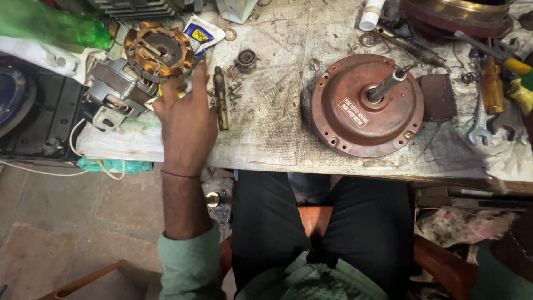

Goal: The person assembles a motor by placing a rotor into a housing, then securing the housing with a cover. They use a screwdriver to tighten multiple screws around the cover and wipe the surface with a cloth.

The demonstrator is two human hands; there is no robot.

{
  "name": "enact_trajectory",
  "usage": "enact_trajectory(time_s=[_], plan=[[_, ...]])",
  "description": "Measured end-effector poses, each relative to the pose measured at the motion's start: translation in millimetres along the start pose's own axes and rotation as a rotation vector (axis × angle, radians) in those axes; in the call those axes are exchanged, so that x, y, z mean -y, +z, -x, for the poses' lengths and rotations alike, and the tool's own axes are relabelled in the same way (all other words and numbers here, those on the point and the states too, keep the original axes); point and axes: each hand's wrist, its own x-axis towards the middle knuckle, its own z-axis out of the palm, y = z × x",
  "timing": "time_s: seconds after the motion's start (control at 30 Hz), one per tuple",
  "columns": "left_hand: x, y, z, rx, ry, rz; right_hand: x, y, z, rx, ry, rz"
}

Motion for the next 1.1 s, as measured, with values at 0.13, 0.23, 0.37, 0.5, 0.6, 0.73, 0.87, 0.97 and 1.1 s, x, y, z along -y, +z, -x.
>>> enact_trajectory(time_s=[0.13,0.23,0.37,0.5,0.6,0.73,0.87,0.97,1.1], plan=[[5.1,6.6,-6.5,0.023,0.083,-0.183,0.4,-2.0,-3.2,-0.002,-0.001,-0.005],[10.3,8.2,-7.3,-0.019,0.114,-0.136,1.1,-2.8,-5.6,0.0,-0.001,-0.005],[18.8,7.2,-13.1,0.004,0.138,-0.066,2.6,-1.3,-8.2,0.002,-0.003,-0.014],[18.3,10.8,-17.5,-0.003,0.166,-0.045,4.1,-0.6,-9.1,0.001,-0.003,-0.019],[16.9,13.8,-19.4,0.01,0.159,-0.076,4.8,-1.7,-9.6,0.0,-0.002,-0.025],[16.8,19.0,-20.8,-0.006,0.161,-0.148,6.5,-2.3,-8.1,-0.004,0.002,-0.031],[19.5,26.2,-22.3,-0.022,0.159,-0.237,11.0,-4.8,3.9,-0.009,0.011,-0.037],[25.7,28.4,-22.2,-0.043,0.2,-0.214,15.4,-11.1,20.0,-0.013,0.028,-0.035],[29.3,31.6,-22.3,-0.034,0.197,-0.223,20.5,-16.5,37.3,-0.024,0.05,-0.043]])
